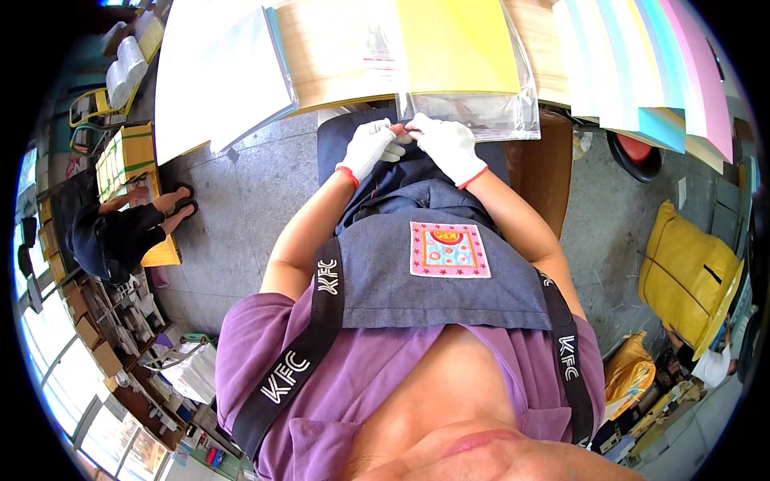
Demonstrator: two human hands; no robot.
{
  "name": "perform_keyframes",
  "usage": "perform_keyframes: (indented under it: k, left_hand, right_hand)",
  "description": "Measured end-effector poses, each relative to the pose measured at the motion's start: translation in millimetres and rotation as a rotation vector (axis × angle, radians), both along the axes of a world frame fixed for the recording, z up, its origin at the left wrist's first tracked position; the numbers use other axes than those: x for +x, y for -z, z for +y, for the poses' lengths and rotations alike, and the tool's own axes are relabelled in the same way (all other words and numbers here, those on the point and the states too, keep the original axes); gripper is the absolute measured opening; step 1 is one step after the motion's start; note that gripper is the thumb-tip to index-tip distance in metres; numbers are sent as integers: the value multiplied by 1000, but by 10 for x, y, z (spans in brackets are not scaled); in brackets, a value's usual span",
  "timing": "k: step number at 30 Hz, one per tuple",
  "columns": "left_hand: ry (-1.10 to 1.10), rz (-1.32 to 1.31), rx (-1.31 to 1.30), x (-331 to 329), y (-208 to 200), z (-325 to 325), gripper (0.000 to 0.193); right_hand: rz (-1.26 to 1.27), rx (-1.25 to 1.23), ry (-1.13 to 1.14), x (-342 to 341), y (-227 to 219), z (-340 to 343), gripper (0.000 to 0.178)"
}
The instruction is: The person places sheets of colored paper into clear plastic bags. They pick up a sheet, insert it into a bag, and then place the bag on a stack. The person handles multiple colors including blue, purple, yellow, and pink.
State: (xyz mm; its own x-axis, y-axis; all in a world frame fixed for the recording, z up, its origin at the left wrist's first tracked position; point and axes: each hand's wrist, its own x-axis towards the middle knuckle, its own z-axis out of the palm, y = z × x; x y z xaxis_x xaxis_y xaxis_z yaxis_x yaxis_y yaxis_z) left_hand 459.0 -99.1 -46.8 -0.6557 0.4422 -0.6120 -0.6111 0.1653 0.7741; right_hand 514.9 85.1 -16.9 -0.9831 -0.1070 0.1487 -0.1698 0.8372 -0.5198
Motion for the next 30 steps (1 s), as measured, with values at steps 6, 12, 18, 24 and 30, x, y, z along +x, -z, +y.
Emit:
perform_keyframes:
  k: [6,12,18,24,30]
  left_hand:
    - [-35,18,-14,-45,-34,5,20]
    - [-64,17,-63,44,33,-159,23]
    - [135,406,-274,-151,-99,-256,25]
    - [557,1932,-489,-665,-308,5,49]
    - [867,2045,-118,-829,-403,224,48]
  right_hand:
    - [62,225,-107,-148,112,-131,17]
    - [-243,-1858,637,376,-348,1123,16]
    - [-863,447,408,2313,624,3121,29]
    - [-414,442,457,1152,-71,2125,31]
    - [648,455,-86,-17,279,1754,63]
